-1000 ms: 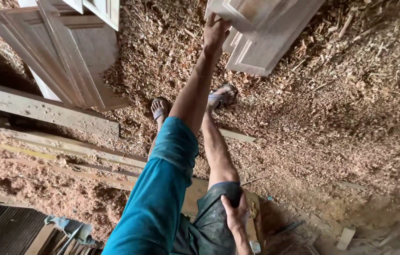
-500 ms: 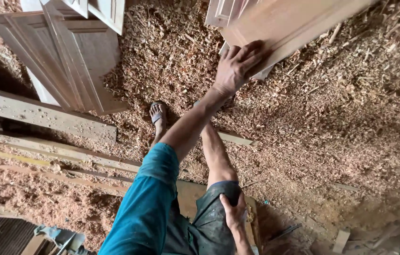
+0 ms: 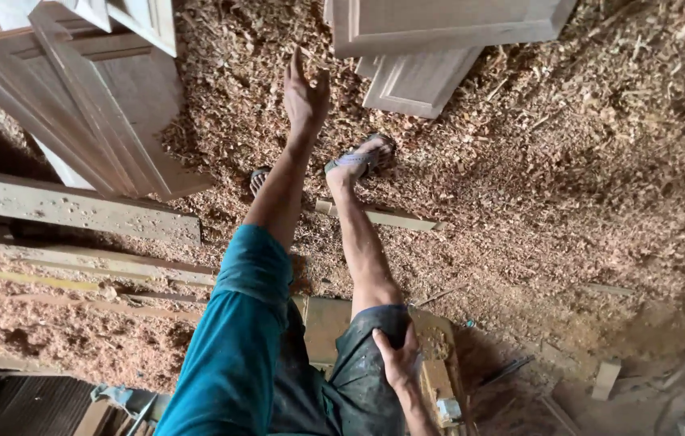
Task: The person sands the edges and surfaces of rectangular wooden panels by hand on a workbench. They repeatedly pick up panels, sand them, and place them back on the floor among other panels.
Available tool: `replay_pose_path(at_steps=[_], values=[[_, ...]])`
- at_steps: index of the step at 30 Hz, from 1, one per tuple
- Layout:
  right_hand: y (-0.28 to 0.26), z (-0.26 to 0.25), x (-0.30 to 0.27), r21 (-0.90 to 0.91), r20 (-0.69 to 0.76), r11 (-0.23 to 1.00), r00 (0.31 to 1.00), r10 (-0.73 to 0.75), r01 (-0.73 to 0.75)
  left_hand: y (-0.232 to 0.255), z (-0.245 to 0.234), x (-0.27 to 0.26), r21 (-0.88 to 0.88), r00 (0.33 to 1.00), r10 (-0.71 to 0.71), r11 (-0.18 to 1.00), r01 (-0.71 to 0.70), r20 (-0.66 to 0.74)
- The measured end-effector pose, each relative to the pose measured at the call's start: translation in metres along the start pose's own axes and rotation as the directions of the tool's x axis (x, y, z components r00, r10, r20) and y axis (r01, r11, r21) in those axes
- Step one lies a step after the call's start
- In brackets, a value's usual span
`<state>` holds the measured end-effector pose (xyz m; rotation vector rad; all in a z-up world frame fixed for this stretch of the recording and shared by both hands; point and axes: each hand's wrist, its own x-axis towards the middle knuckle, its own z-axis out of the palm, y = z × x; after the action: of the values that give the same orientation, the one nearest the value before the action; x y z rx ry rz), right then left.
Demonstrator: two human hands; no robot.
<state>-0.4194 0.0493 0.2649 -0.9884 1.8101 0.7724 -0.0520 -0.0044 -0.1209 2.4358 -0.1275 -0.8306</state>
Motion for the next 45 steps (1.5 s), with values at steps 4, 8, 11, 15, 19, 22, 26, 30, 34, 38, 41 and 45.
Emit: replay_pose_path(at_steps=[4, 8, 11, 15, 19, 22, 26, 30, 34, 38, 41, 45], values=[[-0.001, -0.002, 0.0, 0.036, 0.002, 0.993, 0.994, -0.109, 0.109, -0.025, 0.038, 0.026, -0.22, 0.999, 0.021, 0.975, -0.026, -0.026], [0.01, -0.001, 0.003, -0.024, 0.005, 0.999, 0.999, -0.048, 0.048, 0.026, 0.027, 0.046, -0.431, 0.991, -0.106, 0.893, 0.132, 0.084], [0.004, -0.002, 0.002, -0.013, -0.023, 0.984, 0.983, -0.18, 0.18, 0.069, -0.009, 0.045, -0.631, 0.923, 0.188, 0.772, 0.072, 0.335], [-0.002, -0.001, 0.004, -0.052, -0.01, 0.998, 0.999, -0.045, 0.044, 0.091, -0.065, 0.005, -0.545, 0.664, 0.314, 0.821, 0.169, 0.679], [0.002, 0.009, 0.011, 0.006, -0.084, 0.992, 0.988, -0.127, 0.128, 0.105, -0.15, -0.088, -0.593, 0.562, 0.515, 0.803, -0.053, 0.647], [-0.051, 0.011, 0.006, 0.149, -0.212, 0.975, 0.968, -0.133, 0.166, 0.102, -0.239, -0.15, -0.328, 0.607, 0.157, 0.927, 0.181, 0.779], [-0.094, 0.023, 0.003, 0.996, 0.092, 0.052, 0.932, -0.35, -0.079, 0.049, -0.365, -0.227, -0.211, 0.576, -0.007, 0.927, 0.31, 0.817], [-0.092, 0.047, -0.032, 0.983, 0.182, 0.094, 0.886, -0.426, -0.157, -0.018, -0.45, -0.27, -0.185, 0.46, -0.078, 0.847, 0.499, 0.884], [-0.025, 0.108, -0.023, 0.959, -0.085, 0.212, 0.904, -0.419, 0.188, -0.088, -0.455, -0.276, -0.331, 0.534, 0.013, 0.798, 0.504, 0.845], [-0.021, 0.088, -0.076, 0.894, -0.256, 0.207, 0.832, -0.492, 0.398, -0.085, -0.433, -0.277, -0.237, 0.502, 0.032, 0.906, 0.351, 0.865], [-0.02, 0.073, -0.079, 0.813, -0.362, 0.204, 0.747, -0.558, 0.546, -0.084, -0.416, -0.279, -0.277, 0.491, 0.087, 0.903, 0.329, 0.867], [-0.021, 0.057, -0.133, 0.733, -0.485, 0.223, 0.723, -0.492, 0.643, -0.02, -0.433, -0.306, -0.299, 0.476, 0.146, 0.918, 0.262, 0.867]])
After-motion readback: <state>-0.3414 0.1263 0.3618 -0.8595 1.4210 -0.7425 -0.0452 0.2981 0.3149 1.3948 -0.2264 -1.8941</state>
